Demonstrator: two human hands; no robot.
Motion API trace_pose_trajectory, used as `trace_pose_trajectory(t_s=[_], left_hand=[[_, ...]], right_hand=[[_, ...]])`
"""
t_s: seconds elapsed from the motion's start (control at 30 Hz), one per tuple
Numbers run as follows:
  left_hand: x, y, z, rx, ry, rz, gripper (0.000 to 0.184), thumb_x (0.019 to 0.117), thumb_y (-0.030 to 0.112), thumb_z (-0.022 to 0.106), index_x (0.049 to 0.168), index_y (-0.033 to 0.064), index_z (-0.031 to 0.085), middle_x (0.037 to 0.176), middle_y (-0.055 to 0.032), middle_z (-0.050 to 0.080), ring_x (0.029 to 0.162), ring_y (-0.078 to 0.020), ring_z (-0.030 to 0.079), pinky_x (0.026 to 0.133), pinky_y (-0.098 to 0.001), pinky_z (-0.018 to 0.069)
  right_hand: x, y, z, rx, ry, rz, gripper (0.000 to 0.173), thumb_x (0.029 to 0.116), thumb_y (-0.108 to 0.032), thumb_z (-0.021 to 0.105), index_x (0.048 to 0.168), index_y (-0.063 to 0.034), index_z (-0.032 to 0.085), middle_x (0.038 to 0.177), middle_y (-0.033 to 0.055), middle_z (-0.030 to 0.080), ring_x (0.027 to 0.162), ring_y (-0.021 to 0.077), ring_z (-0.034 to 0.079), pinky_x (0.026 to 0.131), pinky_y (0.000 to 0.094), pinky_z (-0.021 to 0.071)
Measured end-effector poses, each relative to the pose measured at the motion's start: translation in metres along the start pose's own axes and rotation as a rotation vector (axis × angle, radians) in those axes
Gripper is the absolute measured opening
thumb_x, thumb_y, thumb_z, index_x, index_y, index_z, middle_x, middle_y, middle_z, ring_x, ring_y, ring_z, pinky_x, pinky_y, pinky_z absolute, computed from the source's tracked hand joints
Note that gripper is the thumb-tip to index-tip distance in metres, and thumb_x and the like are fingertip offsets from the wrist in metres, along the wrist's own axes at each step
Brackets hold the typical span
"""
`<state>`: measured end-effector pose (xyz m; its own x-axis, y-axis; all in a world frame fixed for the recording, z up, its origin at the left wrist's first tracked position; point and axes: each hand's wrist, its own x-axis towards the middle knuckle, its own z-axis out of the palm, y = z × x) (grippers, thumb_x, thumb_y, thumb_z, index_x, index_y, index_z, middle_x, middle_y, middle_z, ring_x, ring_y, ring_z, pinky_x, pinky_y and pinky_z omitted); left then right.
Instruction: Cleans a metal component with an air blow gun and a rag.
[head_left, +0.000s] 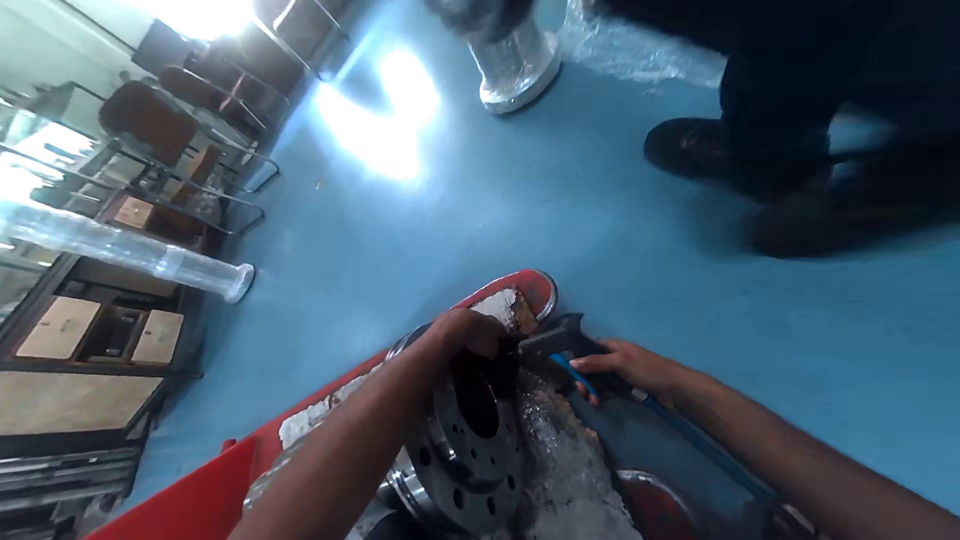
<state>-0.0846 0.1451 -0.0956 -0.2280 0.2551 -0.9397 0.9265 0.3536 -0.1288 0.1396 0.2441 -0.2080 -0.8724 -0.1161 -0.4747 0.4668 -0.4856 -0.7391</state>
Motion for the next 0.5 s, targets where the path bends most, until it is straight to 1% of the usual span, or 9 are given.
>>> trace_pose_trajectory(t_s=[0.07, 0.1, 0.2, 0.27, 0.37, 0.4, 0.5], left_hand=[[-0.002, 0.0, 0.0, 0.003, 0.014, -0.006, 0.033, 0.095, 0.022, 0.067, 0.126, 0.0128, 0.069, 0.122, -0.0192, 0.068, 0.113, -0.0423, 0.064, 0.086, -0.0735, 0.0463], [0.0, -0.001, 0.001, 0.008, 0.018, -0.005, 0.033, 0.0954, 0.023, 0.067, 0.126, 0.0131, 0.069, 0.123, -0.0188, 0.068, 0.113, -0.0419, 0.064, 0.086, -0.0736, 0.0467], [0.002, 0.0, 0.005, 0.012, 0.03, 0.004, 0.032, 0.0957, 0.023, 0.069, 0.125, 0.0082, 0.069, 0.118, -0.0208, 0.069, 0.111, -0.0423, 0.065, 0.087, -0.0723, 0.0468], [0.003, 0.002, 0.004, 0.042, 0.024, -0.018, 0.032, 0.0952, 0.024, 0.069, 0.124, 0.0092, 0.069, 0.117, -0.0204, 0.069, 0.11, -0.0427, 0.065, 0.085, -0.0733, 0.0474], [0.001, 0.004, 0.002, 0.018, 0.01, 0.005, 0.034, 0.0957, 0.022, 0.069, 0.126, 0.0082, 0.068, 0.118, -0.0217, 0.069, 0.111, -0.043, 0.064, 0.088, -0.0727, 0.0463], [0.0, 0.003, 0.001, 0.016, 0.012, 0.011, 0.035, 0.096, 0.022, 0.068, 0.129, 0.0101, 0.067, 0.119, -0.0208, 0.069, 0.113, -0.0423, 0.064, 0.089, -0.0722, 0.0465], [0.0, 0.002, 0.004, 0.025, 0.036, 0.006, 0.034, 0.095, 0.024, 0.069, 0.127, 0.0128, 0.068, 0.116, -0.0198, 0.07, 0.11, -0.0428, 0.065, 0.086, -0.0738, 0.0471]], right_hand=[[0.0, -0.002, 0.006, 0.016, 0.013, 0.023, 0.024, 0.1081, -0.023, 0.051, 0.119, -0.0026, 0.057, 0.085, 0.0083, 0.07, 0.072, 0.0176, 0.071, 0.07, 0.0307, 0.0605], [0.0, -0.004, 0.005, 0.007, 0.003, 0.02, 0.023, 0.108, -0.023, 0.051, 0.118, -0.003, 0.057, 0.085, 0.0079, 0.07, 0.072, 0.0174, 0.071, 0.07, 0.0306, 0.0605], [-0.001, -0.007, 0.002, 0.004, -0.019, 0.006, 0.021, 0.108, -0.022, 0.051, 0.112, -0.0034, 0.059, 0.082, 0.0071, 0.071, 0.07, 0.0163, 0.071, 0.068, 0.0287, 0.0602], [0.002, -0.004, 0.008, 0.009, -0.015, 0.009, 0.021, 0.1084, -0.023, 0.05, 0.11, -0.0041, 0.06, 0.081, 0.0051, 0.07, 0.069, 0.0144, 0.07, 0.067, 0.027, 0.0595], [0.0, -0.009, 0.007, -0.034, -0.006, -0.011, 0.021, 0.1081, -0.022, 0.05, 0.109, -0.0039, 0.06, 0.082, 0.005, 0.07, 0.069, 0.0138, 0.069, 0.067, 0.027, 0.059], [-0.002, -0.011, 0.005, -0.054, -0.006, -0.019, 0.02, 0.1077, -0.021, 0.051, 0.11, -0.0037, 0.06, 0.083, 0.0057, 0.07, 0.07, 0.0143, 0.069, 0.066, 0.0273, 0.0586], [-0.005, -0.006, 0.001, -0.065, -0.005, -0.026, 0.019, 0.1072, -0.021, 0.052, 0.112, -0.0041, 0.059, 0.084, 0.0066, 0.071, 0.071, 0.0156, 0.07, 0.067, 0.0279, 0.0593]])
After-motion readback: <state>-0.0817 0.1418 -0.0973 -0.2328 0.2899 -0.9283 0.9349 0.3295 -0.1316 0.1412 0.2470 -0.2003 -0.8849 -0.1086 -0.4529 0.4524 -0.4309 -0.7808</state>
